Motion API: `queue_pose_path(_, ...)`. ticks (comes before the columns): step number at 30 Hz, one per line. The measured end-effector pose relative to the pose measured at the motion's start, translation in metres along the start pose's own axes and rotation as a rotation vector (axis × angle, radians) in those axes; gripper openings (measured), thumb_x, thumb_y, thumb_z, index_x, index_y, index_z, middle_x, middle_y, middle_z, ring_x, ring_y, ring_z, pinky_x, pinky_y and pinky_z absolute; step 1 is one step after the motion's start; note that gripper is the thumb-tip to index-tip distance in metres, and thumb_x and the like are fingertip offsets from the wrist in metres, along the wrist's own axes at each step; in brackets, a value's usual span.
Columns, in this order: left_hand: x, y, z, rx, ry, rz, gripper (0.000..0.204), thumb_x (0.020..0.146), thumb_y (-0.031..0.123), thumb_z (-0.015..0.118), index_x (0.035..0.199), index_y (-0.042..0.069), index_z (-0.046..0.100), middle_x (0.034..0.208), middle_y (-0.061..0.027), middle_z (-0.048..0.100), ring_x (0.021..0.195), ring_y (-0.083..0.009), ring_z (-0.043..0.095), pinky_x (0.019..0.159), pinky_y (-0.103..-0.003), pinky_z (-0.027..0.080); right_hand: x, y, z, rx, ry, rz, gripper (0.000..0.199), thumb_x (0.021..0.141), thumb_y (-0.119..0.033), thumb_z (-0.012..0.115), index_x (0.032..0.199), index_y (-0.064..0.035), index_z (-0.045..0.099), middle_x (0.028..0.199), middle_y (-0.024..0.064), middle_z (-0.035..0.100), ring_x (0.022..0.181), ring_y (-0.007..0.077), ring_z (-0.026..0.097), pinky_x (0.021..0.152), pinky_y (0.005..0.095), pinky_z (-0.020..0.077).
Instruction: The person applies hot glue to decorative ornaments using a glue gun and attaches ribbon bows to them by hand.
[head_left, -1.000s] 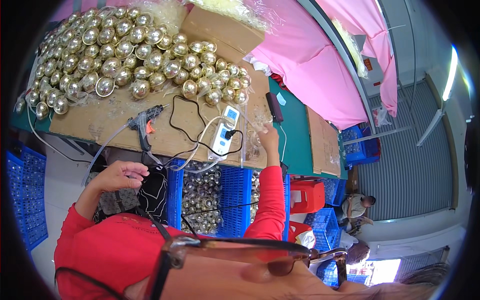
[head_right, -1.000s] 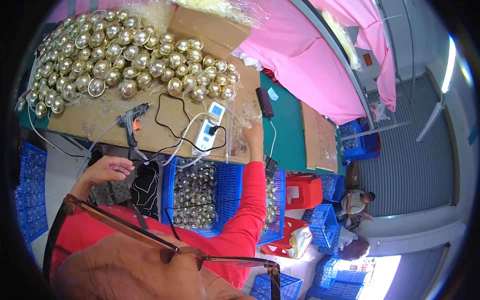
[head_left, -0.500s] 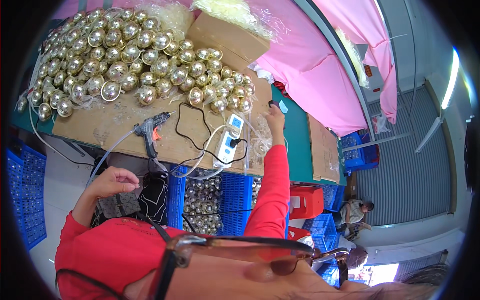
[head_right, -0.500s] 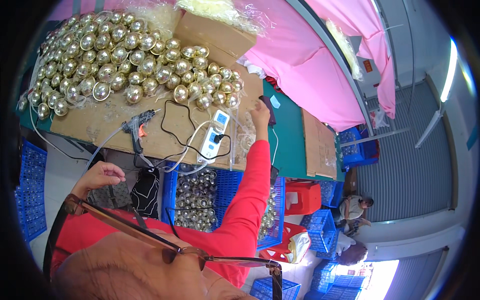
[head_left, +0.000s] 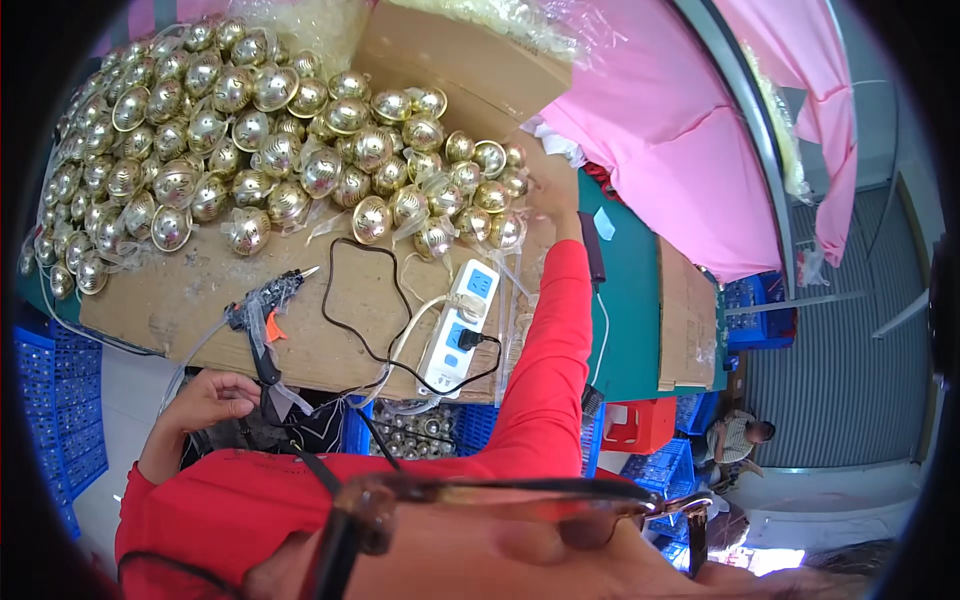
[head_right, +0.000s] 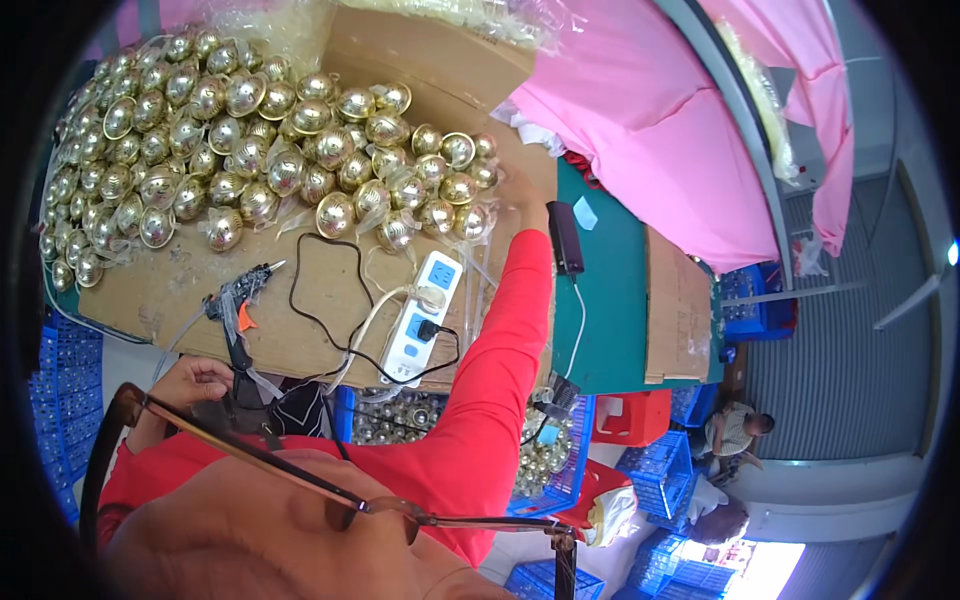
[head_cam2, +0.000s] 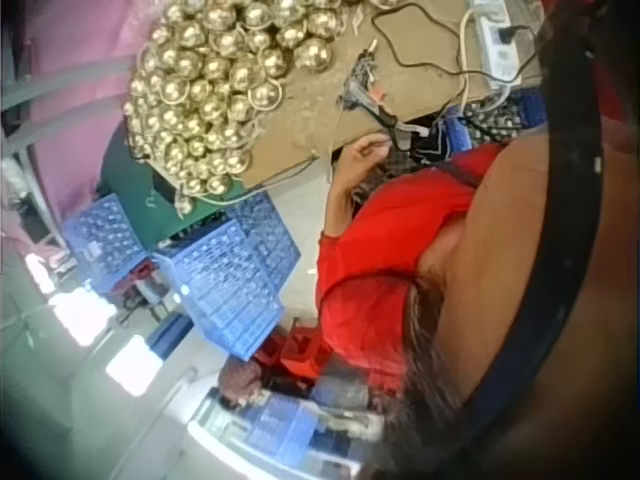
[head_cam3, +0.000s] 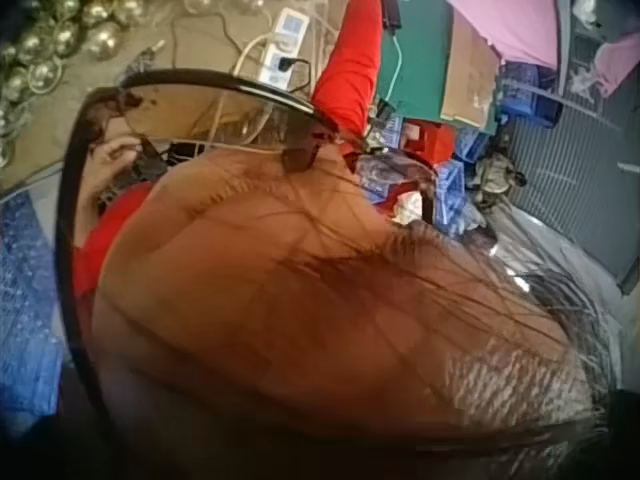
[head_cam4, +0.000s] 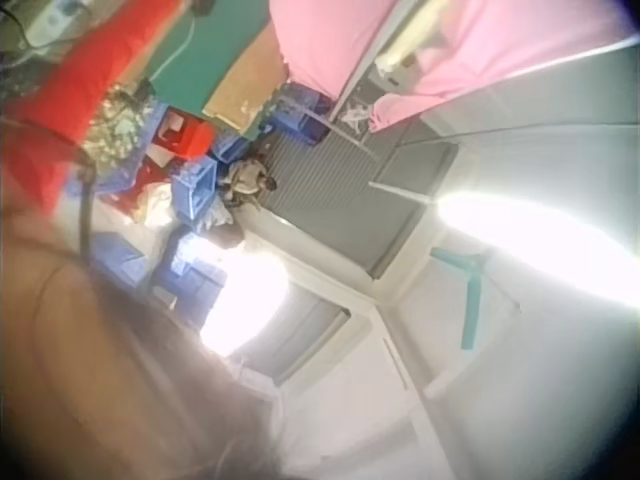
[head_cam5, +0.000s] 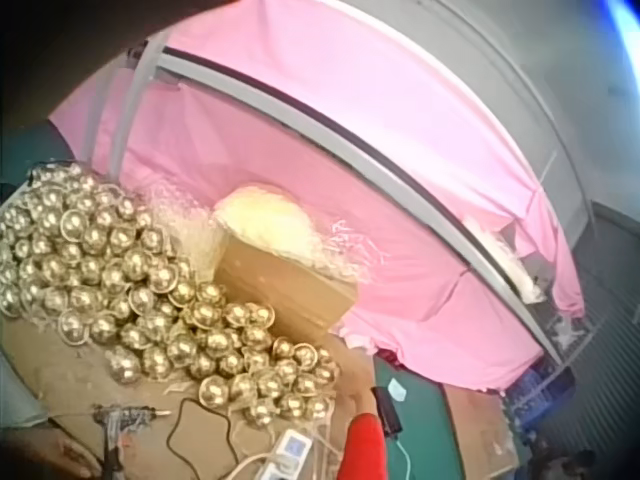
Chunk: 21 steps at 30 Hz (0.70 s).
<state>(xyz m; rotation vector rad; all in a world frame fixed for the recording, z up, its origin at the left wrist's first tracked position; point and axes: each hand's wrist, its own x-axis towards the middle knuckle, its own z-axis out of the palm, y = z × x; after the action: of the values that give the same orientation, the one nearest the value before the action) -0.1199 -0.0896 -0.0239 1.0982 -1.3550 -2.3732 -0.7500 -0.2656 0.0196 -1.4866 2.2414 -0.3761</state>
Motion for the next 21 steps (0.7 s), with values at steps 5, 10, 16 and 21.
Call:
queue_pose_path(5, 0.006, 0.005, 0.005, -0.027, 0.021, -0.069, 0.026, 0.08, 0.009, 0.069, 0.103, 0.001, 0.06, 0.092, -0.003, 0.063, 0.085, -0.01, 0.06, 0.076, -0.023, 0.048, 0.018, 0.024, 0.002, 0.027, 0.029, -0.066, 0.015, 0.071, -0.002, 0.06, 0.084, 0.0013, 0.064, 0.07, 0.0074, 0.062, 0.059, 0.015, 0.061, 0.053, 0.0283, 0.0521)
queue_pose_path(10, -0.005, 0.011, 0.007, -0.02, 0.028, -0.057, 0.027, 0.08, 0.011, 0.069, 0.103, 0.001, 0.061, 0.092, -0.0036, 0.064, 0.085, -0.0088, 0.059, 0.075, -0.023, 0.048, -0.011, 0.039, -0.006, 0.213, 0.226, -0.052, 0.017, 0.07, 0.0, 0.058, 0.085, 0.004, 0.066, 0.069, 0.0094, 0.062, 0.056, 0.0152, 0.06, 0.049, 0.0272, 0.0517)
queue_pose_path(16, -0.015, 0.01, 0.005, 0.055, 0.006, -0.007, 0.028, 0.081, 0.012, 0.068, 0.105, 0.001, 0.061, 0.094, -0.0059, 0.065, 0.086, -0.0102, 0.061, 0.074, -0.023, 0.048, -0.076, 0.042, -0.033, 0.389, 0.39, 0.049, 0.018, 0.07, 0.002, 0.057, 0.085, 0.0054, 0.067, 0.07, 0.0089, 0.062, 0.056, 0.015, 0.06, 0.049, 0.027, 0.0519)
queue_pose_path(21, -0.026, 0.006, 0.006, 0.063, 0.019, 0.042, 0.028, 0.081, 0.011, 0.067, 0.105, 0.0, 0.06, 0.095, -0.0073, 0.065, 0.087, -0.0112, 0.061, 0.074, -0.023, 0.049, -0.115, 0.041, -0.042, 0.469, 0.394, 0.074, 0.02, 0.071, 0.001, 0.058, 0.089, 0.005, 0.066, 0.064, 0.0098, 0.061, 0.05, 0.0152, 0.058, 0.044, 0.0274, 0.0476)
